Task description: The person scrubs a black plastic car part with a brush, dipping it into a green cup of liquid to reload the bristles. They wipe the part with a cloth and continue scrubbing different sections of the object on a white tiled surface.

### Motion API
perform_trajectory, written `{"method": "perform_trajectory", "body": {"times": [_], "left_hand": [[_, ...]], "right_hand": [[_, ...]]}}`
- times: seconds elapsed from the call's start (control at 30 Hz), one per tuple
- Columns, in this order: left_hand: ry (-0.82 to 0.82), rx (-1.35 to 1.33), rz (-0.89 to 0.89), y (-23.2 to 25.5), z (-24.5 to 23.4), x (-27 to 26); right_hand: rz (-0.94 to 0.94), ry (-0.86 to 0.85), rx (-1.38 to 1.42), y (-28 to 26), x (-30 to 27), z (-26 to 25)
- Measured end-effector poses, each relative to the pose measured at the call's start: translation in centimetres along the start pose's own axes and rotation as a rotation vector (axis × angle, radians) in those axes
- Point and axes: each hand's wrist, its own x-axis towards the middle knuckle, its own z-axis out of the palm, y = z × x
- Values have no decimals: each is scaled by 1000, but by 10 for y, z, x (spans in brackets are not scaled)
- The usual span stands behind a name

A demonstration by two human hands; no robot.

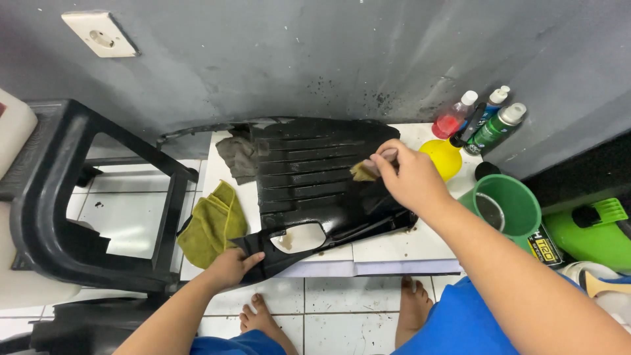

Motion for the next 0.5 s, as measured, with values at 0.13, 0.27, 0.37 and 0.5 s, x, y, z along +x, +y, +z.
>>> {"method": "perform_trajectory", "body": {"times": [0.13, 0.27, 0.37, 0.5], "left_hand": [[-21, -69, 10, 11, -29, -24], [-24, -189, 72, -6, -52, -29], [17, -282, 153, -12, -61, -22], [104, -373, 226, -5, -72, -20]], "right_hand": [[28, 27, -135, 6, 8, -4], [-57, 13, -31, -24, 2, 1], [-118, 69, 150, -43, -3, 2], [-116, 182, 223, -47, 0, -9]]}}
